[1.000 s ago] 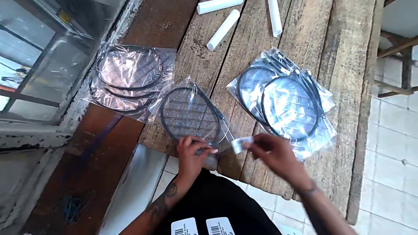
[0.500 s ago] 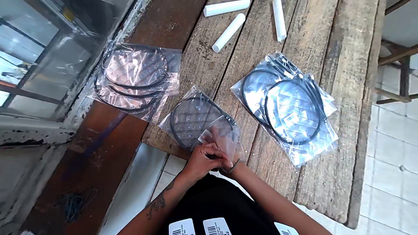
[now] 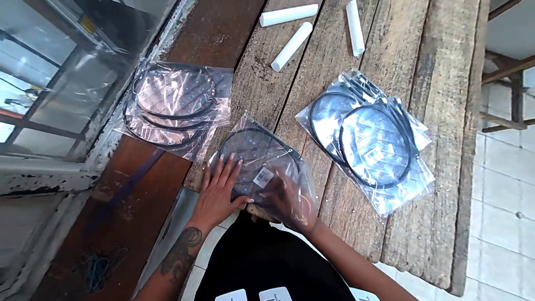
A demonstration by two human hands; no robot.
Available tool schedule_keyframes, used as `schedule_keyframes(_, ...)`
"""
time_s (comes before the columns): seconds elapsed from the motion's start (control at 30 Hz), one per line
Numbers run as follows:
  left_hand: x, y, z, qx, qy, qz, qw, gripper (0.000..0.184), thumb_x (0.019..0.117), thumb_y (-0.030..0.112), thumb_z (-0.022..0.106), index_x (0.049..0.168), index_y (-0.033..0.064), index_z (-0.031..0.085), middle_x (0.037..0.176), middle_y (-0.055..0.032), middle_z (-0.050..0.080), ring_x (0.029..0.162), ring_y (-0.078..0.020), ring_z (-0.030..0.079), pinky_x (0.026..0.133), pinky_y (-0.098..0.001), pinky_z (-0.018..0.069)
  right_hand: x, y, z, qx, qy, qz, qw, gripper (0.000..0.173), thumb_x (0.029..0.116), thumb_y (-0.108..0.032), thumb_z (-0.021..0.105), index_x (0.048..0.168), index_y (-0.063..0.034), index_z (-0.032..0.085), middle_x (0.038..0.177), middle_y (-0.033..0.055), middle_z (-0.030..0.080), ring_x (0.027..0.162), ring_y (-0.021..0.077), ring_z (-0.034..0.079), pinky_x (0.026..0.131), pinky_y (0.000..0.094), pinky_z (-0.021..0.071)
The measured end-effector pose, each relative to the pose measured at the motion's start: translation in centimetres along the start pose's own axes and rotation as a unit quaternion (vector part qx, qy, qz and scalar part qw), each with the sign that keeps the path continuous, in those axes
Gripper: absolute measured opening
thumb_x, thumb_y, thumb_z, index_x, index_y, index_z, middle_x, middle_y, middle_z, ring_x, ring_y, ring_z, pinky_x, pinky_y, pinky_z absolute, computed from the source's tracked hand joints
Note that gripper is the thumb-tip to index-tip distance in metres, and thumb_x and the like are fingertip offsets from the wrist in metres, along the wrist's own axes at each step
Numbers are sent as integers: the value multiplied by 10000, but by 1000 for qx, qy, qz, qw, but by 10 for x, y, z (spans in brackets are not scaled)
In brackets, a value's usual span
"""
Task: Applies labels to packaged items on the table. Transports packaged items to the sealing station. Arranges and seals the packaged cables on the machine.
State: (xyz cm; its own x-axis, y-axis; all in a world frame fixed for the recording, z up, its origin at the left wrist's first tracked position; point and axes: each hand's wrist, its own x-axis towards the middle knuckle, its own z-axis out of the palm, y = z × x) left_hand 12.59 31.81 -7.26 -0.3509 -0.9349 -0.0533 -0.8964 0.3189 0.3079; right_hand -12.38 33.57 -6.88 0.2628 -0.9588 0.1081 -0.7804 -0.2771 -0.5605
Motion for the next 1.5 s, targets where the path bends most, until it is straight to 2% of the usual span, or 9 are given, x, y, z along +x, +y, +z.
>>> schedule_keyframes(0.13,-1,-2,5,-3,4,7,1000,950,917,804,382,1627,177,313,1719,-50,177,1588,-329,99,1245,-637,97,-26,32,-10,-53,-58,-240,968,398,1077,-330,487,1441,-196,575,1469,99,582,1408,251,506,1172,480,394)
schedule_keyframes(0.27,-3,-8,0,-10,-16,20,1000,999,879,838,406,1640,202,278,1728,-35,132,1592,-323,59,1250,-629,89,8,22,14,-86,-59,-184,977,633,1067,-533,370,1529,-118,497,1609,58,440,1526,182,337,1275,535,172)
schedule_keyframes(0.47,18,4,7,-45,2,30,999,809,954,694,484,1595,210,392,1705,-91,217,1572,-367,157,1221,-681,142,-30,-11,-45,157,32,-24,987,530,1134,-341,265,1355,-39,640,1318,85,695,1252,183,645,1080,415,517)
schedule_keyframes(0.7,150,15,-40,-65,79,-41,994,783,976,534,613,1536,21,424,1602,-251,365,1502,-455,300,1200,-667,253,-113,26,-131,61,301,205,929,459,1093,-256,443,1321,131,540,1321,235,620,1294,198,579,1119,355,459)
schedule_keyframes(0.83,177,-68,-34,-72,96,-163,979,610,1092,383,416,1557,-10,377,1617,-268,331,1512,-513,230,1200,-713,140,-125,-3,-149,360,124,225,897,606,1106,-508,256,1098,-108,712,976,-11,745,892,78,704,846,311,600)
schedule_keyframes(1.03,91,7,-99,-141,82,-89,983,607,1122,399,240,1465,-41,478,1440,-322,518,1363,-536,458,1111,-711,336,-117,-11,-183,537,-223,100,807,709,1047,-658,280,842,-81,639,720,-7,597,688,33,576,644,227,478)
schedule_keyframes(1.3,-4,30,19,-105,42,74,991,682,966,540,606,1487,104,540,1576,-73,477,1498,-332,372,1227,-611,249,-73,13,-220,454,-113,41,883,126,955,-368,715,978,-245,732,870,-117,701,790,-17,653,736,181,554)
schedule_keyframes(1.4,1,37,15,-206,128,55,969,247,915,235,736,1113,89,760,1218,-123,687,1252,-324,597,1103,-519,456,-31,16,-208,308,50,129,941,93,936,-328,722,927,-235,734,772,-105,701,610,5,635,563,186,561)
schedule_keyframes(1.5,12,53,1,-346,193,-62,916,105,827,208,833,884,127,799,961,-13,691,989,-152,642,884,-340,550,-15,18,-136,210,-57,174,960,164,951,-185,702,1036,-46,692,825,29,721,673,139,708,644,359,635)
